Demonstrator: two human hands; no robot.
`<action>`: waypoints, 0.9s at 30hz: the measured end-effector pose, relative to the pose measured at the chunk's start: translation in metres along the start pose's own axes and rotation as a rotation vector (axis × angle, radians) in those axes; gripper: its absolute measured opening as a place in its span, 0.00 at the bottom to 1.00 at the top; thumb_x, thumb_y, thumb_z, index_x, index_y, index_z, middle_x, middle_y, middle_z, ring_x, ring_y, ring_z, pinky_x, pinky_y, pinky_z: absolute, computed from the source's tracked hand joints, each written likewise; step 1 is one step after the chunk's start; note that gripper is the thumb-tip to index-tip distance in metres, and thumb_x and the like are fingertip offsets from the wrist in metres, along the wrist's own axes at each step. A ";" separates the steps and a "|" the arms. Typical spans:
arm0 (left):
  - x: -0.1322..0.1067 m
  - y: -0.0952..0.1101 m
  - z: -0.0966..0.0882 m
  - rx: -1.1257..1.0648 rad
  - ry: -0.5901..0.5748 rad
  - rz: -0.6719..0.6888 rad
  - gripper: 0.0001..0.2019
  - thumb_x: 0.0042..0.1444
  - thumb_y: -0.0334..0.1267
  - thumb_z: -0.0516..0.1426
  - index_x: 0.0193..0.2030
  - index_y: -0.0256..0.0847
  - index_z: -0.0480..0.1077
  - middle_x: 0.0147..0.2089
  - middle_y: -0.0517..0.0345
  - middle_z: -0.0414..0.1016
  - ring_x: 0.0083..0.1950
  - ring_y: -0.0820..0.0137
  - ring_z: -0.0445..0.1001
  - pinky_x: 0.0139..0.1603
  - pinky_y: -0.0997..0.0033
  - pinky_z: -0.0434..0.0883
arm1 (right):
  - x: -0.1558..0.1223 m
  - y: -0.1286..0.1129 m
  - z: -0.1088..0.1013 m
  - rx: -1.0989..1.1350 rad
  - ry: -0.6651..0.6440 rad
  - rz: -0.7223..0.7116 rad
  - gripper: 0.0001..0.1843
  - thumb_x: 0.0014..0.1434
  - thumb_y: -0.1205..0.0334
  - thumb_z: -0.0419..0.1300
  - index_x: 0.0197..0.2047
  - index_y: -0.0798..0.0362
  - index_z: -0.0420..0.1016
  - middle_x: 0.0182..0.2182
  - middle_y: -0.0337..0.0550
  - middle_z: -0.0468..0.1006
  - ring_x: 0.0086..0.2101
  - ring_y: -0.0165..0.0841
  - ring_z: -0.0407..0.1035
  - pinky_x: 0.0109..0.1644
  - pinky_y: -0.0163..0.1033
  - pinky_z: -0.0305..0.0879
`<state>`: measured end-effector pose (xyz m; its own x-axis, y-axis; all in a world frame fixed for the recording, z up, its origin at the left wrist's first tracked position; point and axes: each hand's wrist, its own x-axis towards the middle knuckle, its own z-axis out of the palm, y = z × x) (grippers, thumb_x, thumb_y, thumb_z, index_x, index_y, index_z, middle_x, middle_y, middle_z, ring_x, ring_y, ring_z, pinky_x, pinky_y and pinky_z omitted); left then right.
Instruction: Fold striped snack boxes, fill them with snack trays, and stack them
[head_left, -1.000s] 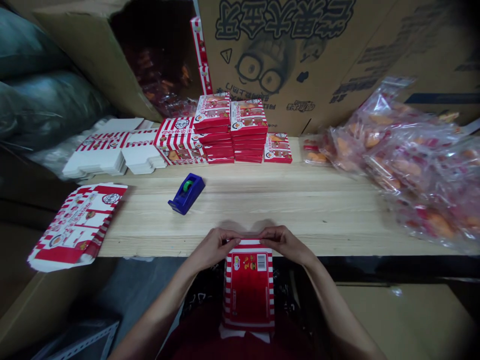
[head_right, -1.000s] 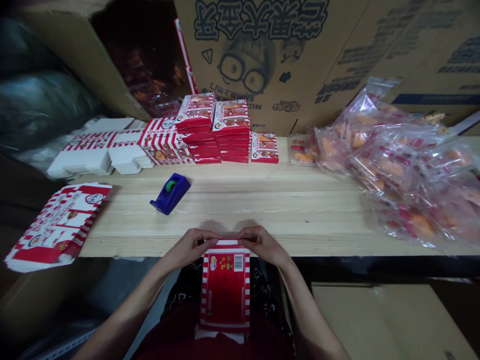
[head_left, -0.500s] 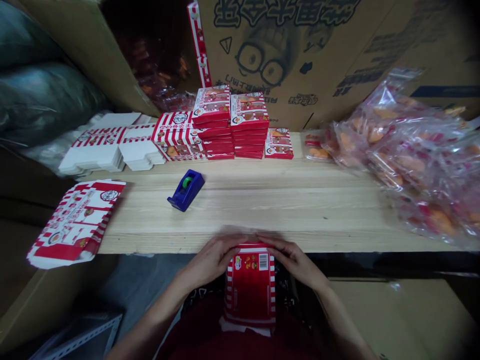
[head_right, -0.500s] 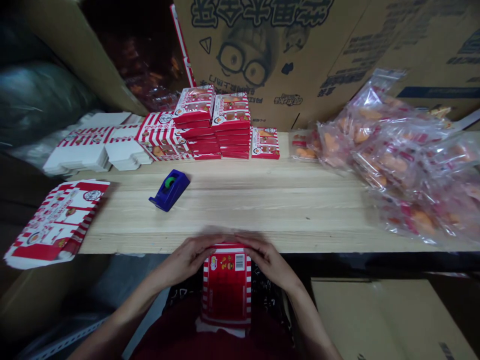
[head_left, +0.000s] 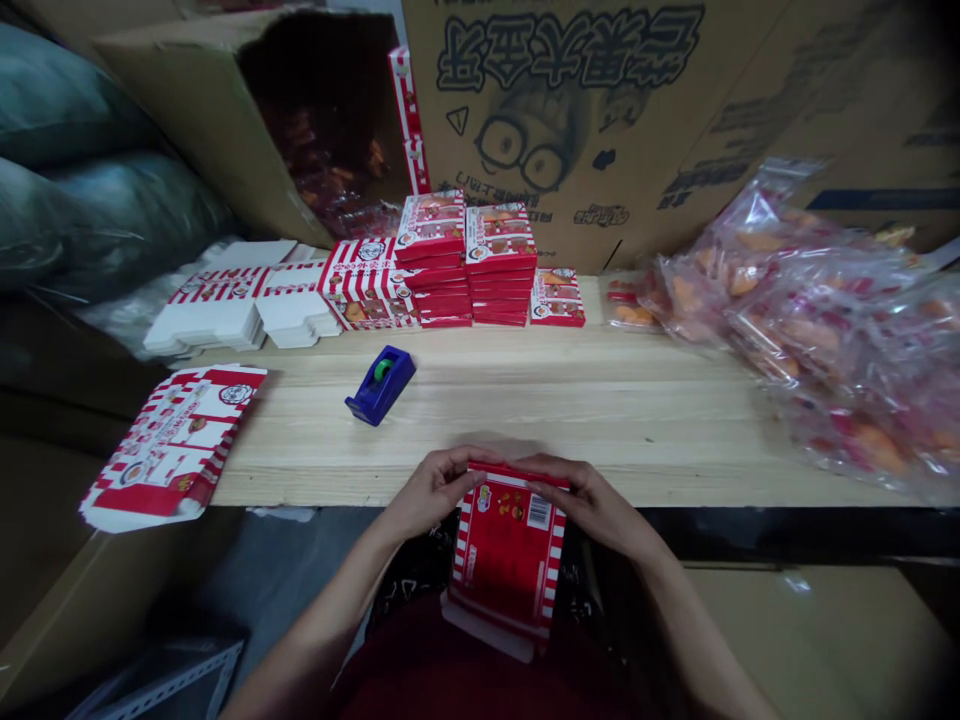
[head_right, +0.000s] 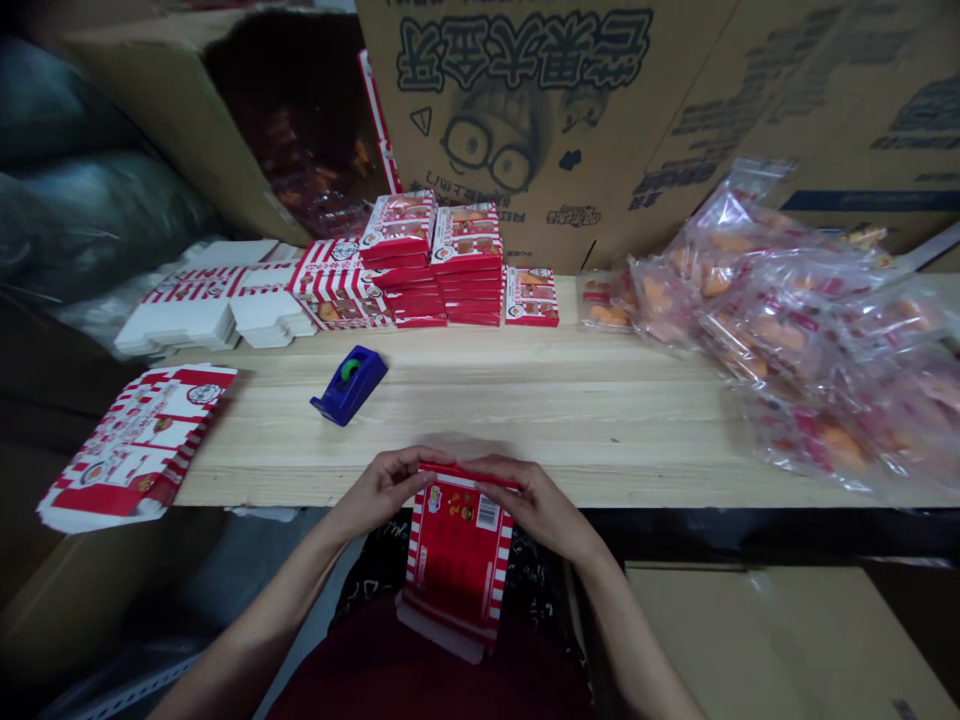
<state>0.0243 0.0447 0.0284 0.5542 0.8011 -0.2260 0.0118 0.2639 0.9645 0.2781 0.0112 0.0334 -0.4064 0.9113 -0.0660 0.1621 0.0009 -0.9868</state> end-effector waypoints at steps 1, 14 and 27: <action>0.004 0.005 -0.001 0.001 -0.011 0.021 0.18 0.63 0.47 0.64 0.56 0.40 0.79 0.47 0.48 0.85 0.47 0.61 0.82 0.51 0.62 0.75 | 0.002 -0.002 -0.002 0.005 0.017 -0.016 0.16 0.70 0.51 0.61 0.57 0.41 0.81 0.55 0.44 0.82 0.56 0.41 0.75 0.64 0.53 0.69; 0.023 0.014 -0.108 0.723 0.818 0.317 0.28 0.51 0.44 0.71 0.57 0.43 0.71 0.70 0.41 0.63 0.75 0.51 0.55 0.76 0.48 0.51 | -0.025 0.039 -0.006 0.111 0.483 0.124 0.17 0.56 0.43 0.70 0.44 0.42 0.89 0.47 0.47 0.87 0.47 0.51 0.82 0.50 0.51 0.82; 0.016 -0.002 -0.185 0.284 0.848 -0.033 0.11 0.62 0.43 0.64 0.42 0.35 0.77 0.46 0.51 0.79 0.50 0.61 0.78 0.51 0.58 0.76 | -0.023 0.027 -0.005 0.175 0.730 0.197 0.25 0.53 0.43 0.72 0.50 0.46 0.86 0.50 0.47 0.87 0.51 0.51 0.80 0.49 0.45 0.82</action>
<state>-0.1209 0.1567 -0.0025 -0.2499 0.9532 -0.1704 0.2851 0.2407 0.9278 0.2967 -0.0078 0.0090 0.3200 0.9285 -0.1883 0.0007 -0.1990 -0.9800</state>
